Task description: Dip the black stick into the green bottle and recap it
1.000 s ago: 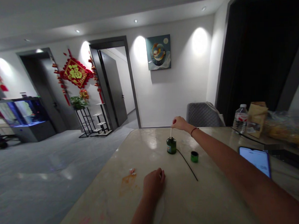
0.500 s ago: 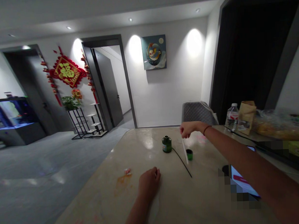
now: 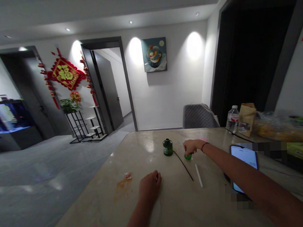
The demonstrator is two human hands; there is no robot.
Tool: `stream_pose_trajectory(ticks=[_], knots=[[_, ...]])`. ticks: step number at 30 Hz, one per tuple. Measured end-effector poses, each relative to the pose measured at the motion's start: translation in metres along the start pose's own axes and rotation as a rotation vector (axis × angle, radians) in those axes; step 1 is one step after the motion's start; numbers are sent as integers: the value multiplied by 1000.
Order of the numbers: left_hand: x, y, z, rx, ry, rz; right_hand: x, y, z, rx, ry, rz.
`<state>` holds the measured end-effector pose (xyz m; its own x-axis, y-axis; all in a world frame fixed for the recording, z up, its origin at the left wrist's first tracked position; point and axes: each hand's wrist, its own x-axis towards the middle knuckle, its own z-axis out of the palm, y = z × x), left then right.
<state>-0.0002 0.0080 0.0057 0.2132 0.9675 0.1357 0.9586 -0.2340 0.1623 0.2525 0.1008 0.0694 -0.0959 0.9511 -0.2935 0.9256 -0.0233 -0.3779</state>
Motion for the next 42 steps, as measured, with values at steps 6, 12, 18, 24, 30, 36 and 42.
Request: stream_pose_trajectory(ticks=[6,12,18,24,30,36,42], knots=[[-1,1,-4,-27,-29,-13,23,-14,-27,275,293,-201],[-1,3,-5,-23,-43,-24,53,-38,-8,438,512,-324],[0,1,-3,-9,-31,-6,67,-41,18,460,557,-368],[0,1,-2,-16,-37,-10,64,-45,20,399,554,-386],[-1,1,-3,-21,-36,-13,62,-51,29,396,522,-332],[-1,1,-2,-16,-23,-18,49,-51,42,443,474,-329],[-5,2,-7,-146,-7,-55,3,-57,67,614,330,-485]])
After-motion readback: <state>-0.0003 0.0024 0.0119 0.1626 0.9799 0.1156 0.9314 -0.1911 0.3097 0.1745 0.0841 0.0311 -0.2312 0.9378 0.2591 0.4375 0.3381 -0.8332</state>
